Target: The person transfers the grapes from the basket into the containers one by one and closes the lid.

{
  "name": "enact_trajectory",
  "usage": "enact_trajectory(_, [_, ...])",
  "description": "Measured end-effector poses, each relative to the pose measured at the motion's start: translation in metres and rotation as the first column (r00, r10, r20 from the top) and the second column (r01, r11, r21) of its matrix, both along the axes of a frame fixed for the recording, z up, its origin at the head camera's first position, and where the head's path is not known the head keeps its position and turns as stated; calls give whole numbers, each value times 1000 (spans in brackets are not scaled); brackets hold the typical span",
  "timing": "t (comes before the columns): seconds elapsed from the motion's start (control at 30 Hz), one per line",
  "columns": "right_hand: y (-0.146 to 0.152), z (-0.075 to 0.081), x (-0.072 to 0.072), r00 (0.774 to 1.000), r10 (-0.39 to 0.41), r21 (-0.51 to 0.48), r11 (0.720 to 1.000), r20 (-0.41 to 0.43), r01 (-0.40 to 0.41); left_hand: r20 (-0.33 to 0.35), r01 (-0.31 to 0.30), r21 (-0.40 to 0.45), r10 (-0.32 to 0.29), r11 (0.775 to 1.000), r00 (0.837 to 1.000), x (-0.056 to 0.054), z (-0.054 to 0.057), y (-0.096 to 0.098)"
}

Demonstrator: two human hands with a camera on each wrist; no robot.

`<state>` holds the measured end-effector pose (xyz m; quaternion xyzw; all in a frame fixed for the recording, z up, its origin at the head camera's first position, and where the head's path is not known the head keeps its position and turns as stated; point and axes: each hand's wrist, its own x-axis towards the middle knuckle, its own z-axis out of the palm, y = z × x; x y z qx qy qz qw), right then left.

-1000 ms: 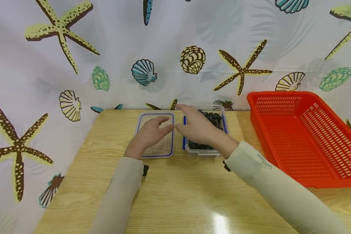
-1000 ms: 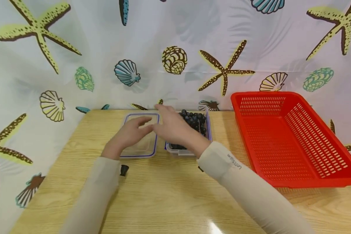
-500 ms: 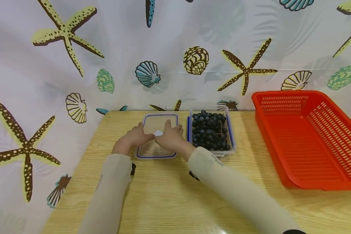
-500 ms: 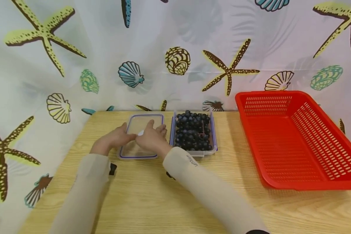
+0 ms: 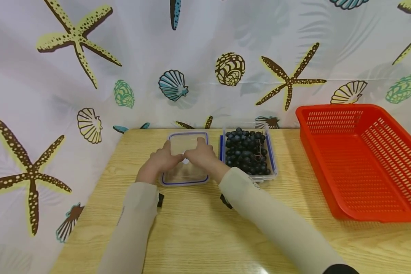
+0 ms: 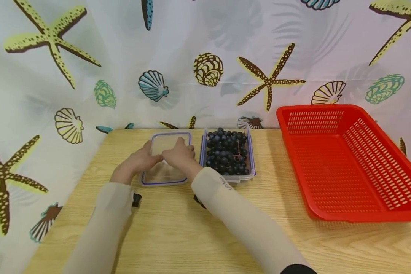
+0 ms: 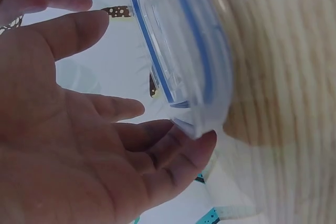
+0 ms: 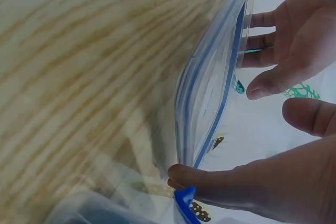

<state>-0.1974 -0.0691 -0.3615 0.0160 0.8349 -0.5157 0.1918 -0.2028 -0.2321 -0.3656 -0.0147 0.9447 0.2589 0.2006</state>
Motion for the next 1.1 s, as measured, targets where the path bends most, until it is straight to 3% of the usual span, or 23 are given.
enact_trajectory(0.2, [2,8,1,1000,-25,-39,999,-8,25,-83,-18,-11,17,1000,996,4,4,1])
enact_trajectory(0.53, [14,33,6,991,-62,-107,993,-115,50,-217,-52,36,59,998,974,14,29,5])
enact_trajectory(0.67, [21,41,9,984,-75,-140,989,-163,52,-275,-43,84,65,995,959,18,36,6])
enact_trajectory(0.87, [28,50,12,973,-112,-162,984,-203,79,-366,-52,181,117,982,923,26,47,9])
enact_trajectory(1.1, [33,56,19,950,-144,-149,983,-276,106,-383,-75,233,162,970,909,31,56,13])
